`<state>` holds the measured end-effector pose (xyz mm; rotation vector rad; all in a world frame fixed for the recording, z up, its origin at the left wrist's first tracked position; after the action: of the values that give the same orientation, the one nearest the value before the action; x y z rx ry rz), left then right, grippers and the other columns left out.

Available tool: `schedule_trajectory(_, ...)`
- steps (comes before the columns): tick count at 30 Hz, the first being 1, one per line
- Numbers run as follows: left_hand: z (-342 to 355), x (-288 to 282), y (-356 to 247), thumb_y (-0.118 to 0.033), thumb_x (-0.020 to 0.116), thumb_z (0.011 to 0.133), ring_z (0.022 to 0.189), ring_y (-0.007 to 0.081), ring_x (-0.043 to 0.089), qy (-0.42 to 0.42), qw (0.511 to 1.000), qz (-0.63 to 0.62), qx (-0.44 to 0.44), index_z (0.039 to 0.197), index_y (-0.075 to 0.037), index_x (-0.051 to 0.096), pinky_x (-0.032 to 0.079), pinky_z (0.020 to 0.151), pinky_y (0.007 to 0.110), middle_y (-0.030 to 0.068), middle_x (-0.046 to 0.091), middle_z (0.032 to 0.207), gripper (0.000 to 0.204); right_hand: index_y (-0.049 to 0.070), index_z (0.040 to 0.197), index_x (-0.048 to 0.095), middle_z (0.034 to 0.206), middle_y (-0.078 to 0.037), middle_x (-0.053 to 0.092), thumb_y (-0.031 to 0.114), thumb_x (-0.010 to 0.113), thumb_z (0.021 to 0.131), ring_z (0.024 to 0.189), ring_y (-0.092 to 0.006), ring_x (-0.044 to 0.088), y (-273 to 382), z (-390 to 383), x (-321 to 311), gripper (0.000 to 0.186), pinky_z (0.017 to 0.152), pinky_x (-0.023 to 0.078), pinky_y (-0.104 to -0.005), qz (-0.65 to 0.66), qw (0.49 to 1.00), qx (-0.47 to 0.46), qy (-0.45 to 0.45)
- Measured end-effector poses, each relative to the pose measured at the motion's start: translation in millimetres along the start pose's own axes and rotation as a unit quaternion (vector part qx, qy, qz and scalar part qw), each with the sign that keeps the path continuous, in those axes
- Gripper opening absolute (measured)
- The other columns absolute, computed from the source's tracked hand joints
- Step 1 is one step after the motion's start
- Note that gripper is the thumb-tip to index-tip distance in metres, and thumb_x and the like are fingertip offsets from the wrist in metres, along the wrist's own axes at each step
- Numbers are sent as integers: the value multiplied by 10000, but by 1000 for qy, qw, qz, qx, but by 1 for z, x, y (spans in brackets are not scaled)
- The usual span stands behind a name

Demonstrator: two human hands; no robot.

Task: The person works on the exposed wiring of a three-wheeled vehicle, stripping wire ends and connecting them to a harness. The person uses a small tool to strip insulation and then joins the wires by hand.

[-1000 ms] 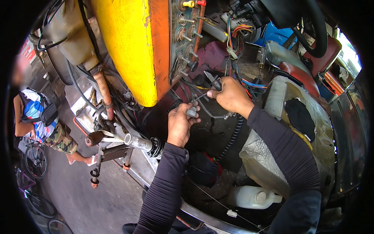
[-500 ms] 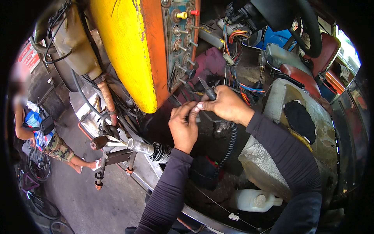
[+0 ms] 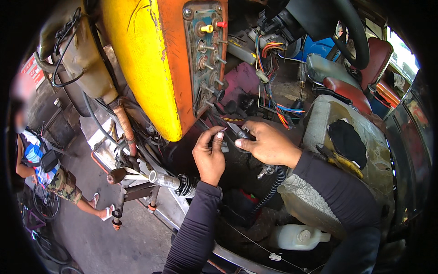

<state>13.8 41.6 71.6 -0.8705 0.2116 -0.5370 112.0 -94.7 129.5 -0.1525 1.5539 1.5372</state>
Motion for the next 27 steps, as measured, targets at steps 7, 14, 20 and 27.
schedule_trajectory(7,3,-3,-6,-47,672,929,856,296,674,-3,1000,6,-2,1009,-54,725,515,781,360,129,698,923,96,-88,1153,651,1000,-252,717,248,742,917,903,-315,707,-3,4,0,421,813,520,-404,-19,1000,-13,1)
schedule_trajectory(14,4,1,4,-18,684,937,856,142,647,5,1000,-3,-27,1022,-8,725,505,785,282,84,712,932,95,-104,1171,644,1020,-277,716,250,760,903,928,-323,721,2,5,-1,458,822,528,-398,-8,999,35,19)
schedule_trajectory(20,3,0,6,-45,680,926,839,268,674,-1,1000,-16,-27,1008,-45,724,516,766,345,125,700,925,94,-100,1160,651,987,-270,719,240,752,903,902,-315,724,-4,8,0,437,812,528,-393,-21,999,31,16)
schedule_trajectory(27,7,0,7,-49,683,925,833,274,673,3,999,-17,-44,1010,-48,724,515,766,346,127,697,912,94,-100,1173,650,1013,-280,715,242,759,893,928,-326,727,4,11,-4,456,820,532,-395,-31,998,47,26)
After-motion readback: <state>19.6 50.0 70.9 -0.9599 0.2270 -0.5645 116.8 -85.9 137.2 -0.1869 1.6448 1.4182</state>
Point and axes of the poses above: each hand's wrist, its own z-axis towards the middle knuckle, its own x-axis out of the palm, y = z × x, the point moved 7 cm from there along z, towards the middle knuckle
